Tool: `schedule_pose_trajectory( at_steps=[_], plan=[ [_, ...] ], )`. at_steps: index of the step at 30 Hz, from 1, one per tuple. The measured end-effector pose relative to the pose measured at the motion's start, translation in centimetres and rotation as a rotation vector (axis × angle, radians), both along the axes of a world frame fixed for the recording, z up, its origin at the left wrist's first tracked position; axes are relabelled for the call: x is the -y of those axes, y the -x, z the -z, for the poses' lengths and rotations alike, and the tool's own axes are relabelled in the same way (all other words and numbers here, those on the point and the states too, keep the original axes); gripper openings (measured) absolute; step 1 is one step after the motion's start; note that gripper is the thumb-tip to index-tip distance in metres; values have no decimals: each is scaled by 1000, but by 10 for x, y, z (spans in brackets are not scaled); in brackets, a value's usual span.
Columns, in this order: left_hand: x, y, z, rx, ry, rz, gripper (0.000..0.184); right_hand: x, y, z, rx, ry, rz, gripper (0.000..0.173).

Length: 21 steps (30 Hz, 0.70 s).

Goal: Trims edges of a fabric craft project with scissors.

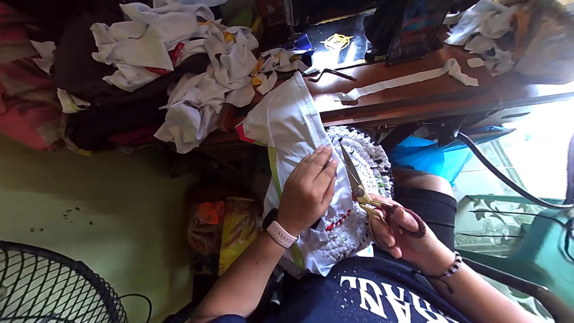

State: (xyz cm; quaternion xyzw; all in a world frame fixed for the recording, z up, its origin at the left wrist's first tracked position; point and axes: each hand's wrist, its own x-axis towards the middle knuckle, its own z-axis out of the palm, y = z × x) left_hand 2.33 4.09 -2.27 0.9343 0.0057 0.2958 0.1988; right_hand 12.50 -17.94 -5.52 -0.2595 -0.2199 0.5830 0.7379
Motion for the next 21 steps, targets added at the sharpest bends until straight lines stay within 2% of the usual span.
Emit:
schedule_pose_trajectory(
  at_steps=[9,14,21],
  plan=[
    [4,-2,3,35,2,-41,27,0,1,0,-11,13,11,55],
    [6,-2,0,7,-49,-64,42,1,2,0,5,13,11,54],
    [5,-1,2,-17,-95,-12,35,0,2,0,-1,10,11,52]
  ],
)
